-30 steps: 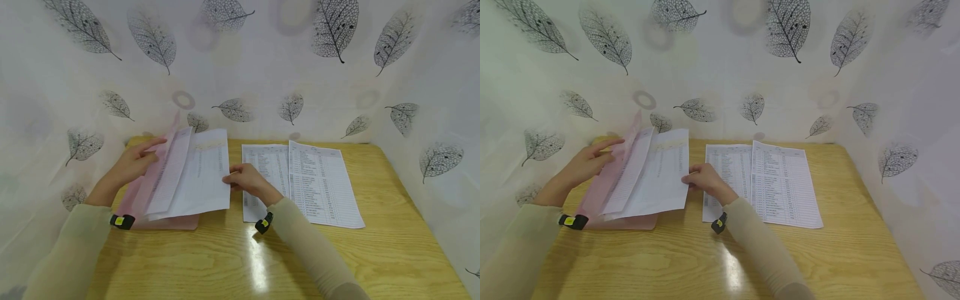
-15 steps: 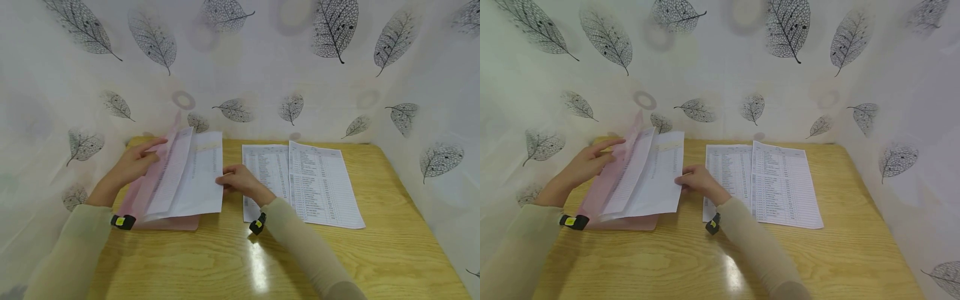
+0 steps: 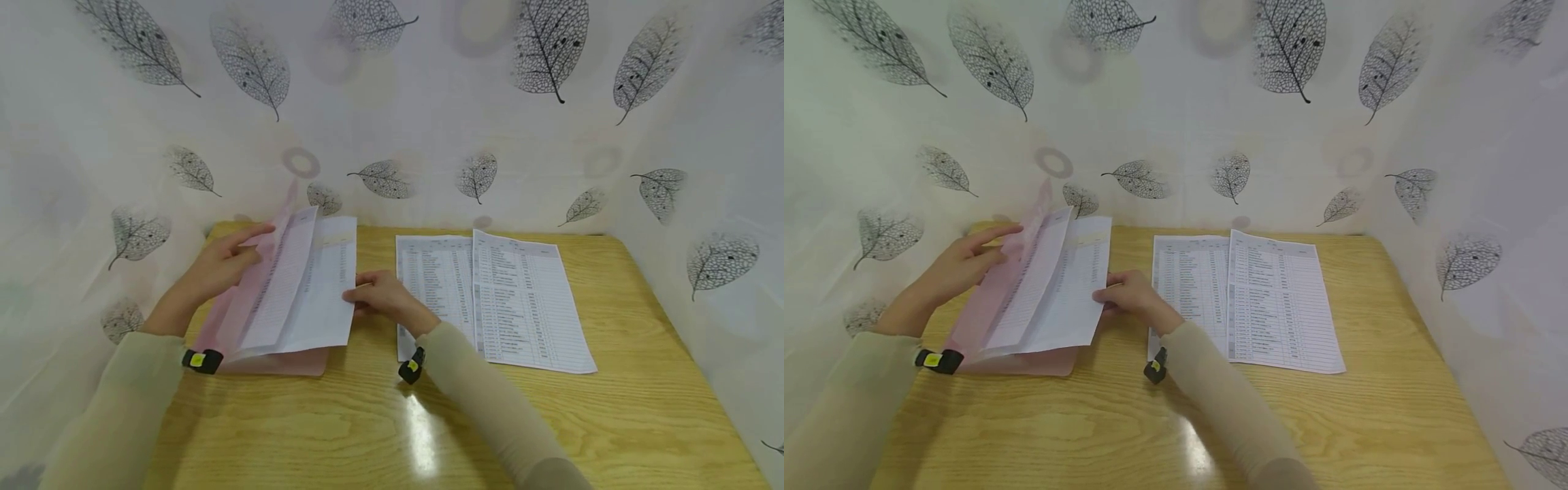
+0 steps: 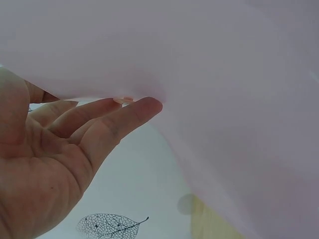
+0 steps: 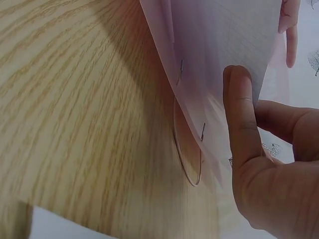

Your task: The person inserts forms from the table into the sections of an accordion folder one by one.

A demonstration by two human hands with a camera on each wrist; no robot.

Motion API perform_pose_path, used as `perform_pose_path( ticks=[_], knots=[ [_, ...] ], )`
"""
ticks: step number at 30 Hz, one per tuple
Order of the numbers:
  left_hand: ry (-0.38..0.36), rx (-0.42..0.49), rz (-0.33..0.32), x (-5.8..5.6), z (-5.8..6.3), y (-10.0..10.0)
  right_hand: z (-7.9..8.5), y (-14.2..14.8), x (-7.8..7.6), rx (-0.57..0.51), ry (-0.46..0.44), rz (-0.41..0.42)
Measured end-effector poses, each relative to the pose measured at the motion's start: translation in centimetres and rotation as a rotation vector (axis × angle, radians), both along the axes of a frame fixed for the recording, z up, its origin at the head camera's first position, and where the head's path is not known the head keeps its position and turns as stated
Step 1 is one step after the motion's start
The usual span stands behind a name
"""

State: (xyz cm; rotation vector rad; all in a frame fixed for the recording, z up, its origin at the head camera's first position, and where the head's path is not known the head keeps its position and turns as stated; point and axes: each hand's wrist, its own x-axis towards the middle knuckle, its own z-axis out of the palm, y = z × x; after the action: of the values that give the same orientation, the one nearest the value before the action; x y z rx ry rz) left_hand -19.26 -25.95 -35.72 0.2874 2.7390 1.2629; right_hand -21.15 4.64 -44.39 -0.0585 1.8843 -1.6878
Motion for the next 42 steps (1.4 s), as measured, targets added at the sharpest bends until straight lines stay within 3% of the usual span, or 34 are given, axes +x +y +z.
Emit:
perform_pose_path(
  ticks=[17,42],
  knots=[
    [-0.008,0.006,0.001,0.0,0.3,0.1,-1.2,-1.6,0.0,-0.103,-0.066,0.011],
    [0.002,0.017,0.011,0.2,0.4,0.4,-1.1,-3.9,0.2,-0.122,-0.041,0.051]
  ],
)
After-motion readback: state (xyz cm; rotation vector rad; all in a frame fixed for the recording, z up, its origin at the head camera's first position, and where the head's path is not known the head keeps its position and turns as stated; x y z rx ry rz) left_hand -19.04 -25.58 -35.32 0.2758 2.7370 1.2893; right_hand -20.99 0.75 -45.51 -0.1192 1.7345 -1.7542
